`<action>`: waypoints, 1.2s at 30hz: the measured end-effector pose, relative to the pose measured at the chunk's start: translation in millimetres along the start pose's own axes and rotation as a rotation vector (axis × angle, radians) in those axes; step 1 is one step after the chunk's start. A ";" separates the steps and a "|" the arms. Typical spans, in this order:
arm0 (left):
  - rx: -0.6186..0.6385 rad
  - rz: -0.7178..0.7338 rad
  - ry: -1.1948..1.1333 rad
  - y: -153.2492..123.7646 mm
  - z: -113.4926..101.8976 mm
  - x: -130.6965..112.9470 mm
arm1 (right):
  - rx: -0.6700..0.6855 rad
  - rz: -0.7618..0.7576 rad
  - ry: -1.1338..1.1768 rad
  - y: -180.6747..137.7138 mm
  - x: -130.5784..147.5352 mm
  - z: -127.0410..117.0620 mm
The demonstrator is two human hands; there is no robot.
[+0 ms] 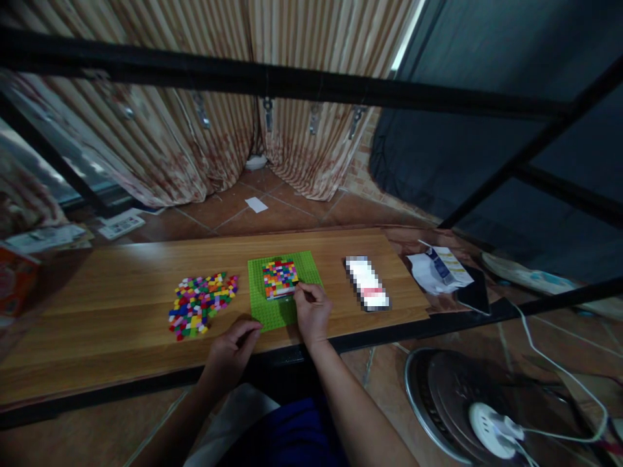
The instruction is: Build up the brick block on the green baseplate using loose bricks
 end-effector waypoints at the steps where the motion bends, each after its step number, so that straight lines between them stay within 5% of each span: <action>1: 0.002 0.002 0.000 0.3 -0.1 0.3 | -0.001 -0.009 -0.008 0.1 0.2 -0.2; 11: -0.010 -0.052 -0.029 -2.5 -16.2 -2.5 | 0.078 -0.021 -0.063 -6.0 8.4 -18.2; 18: -0.225 0.029 0.432 31.6 -52.3 9.8 | 0.044 -0.051 -0.211 -3.7 5.0 -53.8; 27: -0.148 0.020 0.880 60.7 -42.7 5.6 | 0.067 -0.162 -0.362 -3.8 -3.0 -57.9; 36: -0.139 0.123 0.983 60.7 -38.3 11.8 | 0.066 -0.183 -0.376 -5.4 -3.0 -56.1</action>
Point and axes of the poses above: each hand's wrist, its own y-axis towards the middle knuckle, its own z-axis out of the palm, x = y × z, the point moved 1 cm from there along y, towards the middle knuckle, and after that the axes turned 1 degree about -x, right-handed, at the moved point
